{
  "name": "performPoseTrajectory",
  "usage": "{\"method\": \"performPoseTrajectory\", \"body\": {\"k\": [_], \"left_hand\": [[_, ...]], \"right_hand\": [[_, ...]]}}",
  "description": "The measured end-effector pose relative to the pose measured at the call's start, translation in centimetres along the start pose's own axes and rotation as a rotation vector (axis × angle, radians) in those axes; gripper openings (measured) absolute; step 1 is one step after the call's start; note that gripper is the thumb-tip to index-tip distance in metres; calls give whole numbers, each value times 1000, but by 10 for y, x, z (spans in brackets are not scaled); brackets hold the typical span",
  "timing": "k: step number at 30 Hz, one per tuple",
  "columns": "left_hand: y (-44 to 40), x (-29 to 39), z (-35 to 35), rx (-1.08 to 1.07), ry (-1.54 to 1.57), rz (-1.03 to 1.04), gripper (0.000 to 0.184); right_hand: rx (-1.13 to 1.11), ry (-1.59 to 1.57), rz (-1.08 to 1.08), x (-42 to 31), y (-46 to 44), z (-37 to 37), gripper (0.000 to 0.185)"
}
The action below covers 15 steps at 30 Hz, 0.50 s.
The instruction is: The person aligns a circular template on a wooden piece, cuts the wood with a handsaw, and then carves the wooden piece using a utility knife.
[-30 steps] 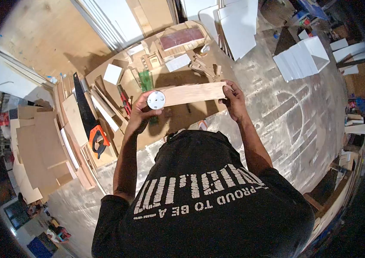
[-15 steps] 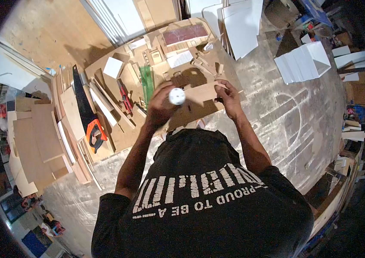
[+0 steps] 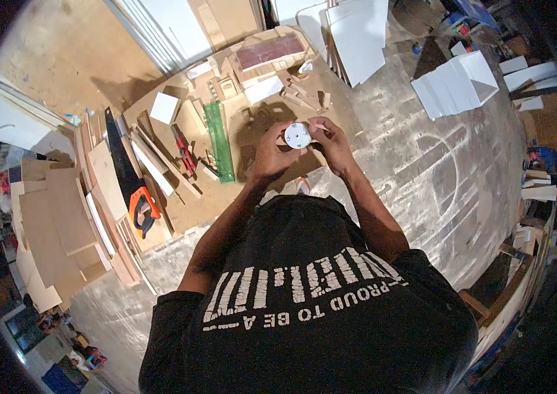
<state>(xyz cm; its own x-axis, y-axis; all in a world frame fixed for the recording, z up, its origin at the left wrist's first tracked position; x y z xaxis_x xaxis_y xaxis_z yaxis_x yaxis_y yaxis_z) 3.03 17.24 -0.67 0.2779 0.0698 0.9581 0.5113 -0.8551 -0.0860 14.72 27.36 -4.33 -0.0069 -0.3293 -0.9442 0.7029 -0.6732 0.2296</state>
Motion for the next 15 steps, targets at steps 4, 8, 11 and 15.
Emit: {"method": "performPoseTrajectory", "body": {"k": [4,8,11,15], "left_hand": [[5,11,-4,68,-39,32,59],[6,-1,-14,-17,89,-94,46],[8,-38,-19,-248,194,-383,38],[2,-43,-27,-156,258,-335,35]], "right_hand": [[-19,179,-109,-1,3,5,36],[-56,78,-71,-6,-5,6,43],[-118,97,-10,-12,-9,15,45],[-135,122,-79,-21,-25,32,44]]}}
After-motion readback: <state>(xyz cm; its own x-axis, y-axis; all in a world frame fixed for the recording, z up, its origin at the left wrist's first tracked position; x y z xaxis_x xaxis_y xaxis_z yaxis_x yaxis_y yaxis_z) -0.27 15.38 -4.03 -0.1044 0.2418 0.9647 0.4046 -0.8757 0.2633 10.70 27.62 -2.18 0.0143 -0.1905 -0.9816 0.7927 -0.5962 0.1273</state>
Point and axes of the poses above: each hand's wrist, its own y-axis away from the middle knuckle, its own z-axis out of the palm, x = y × z, the point moved 10 cm from there along -y, towards the middle knuckle, and after that the axes turned 4 degrees about -z, right-handed, at the moved point
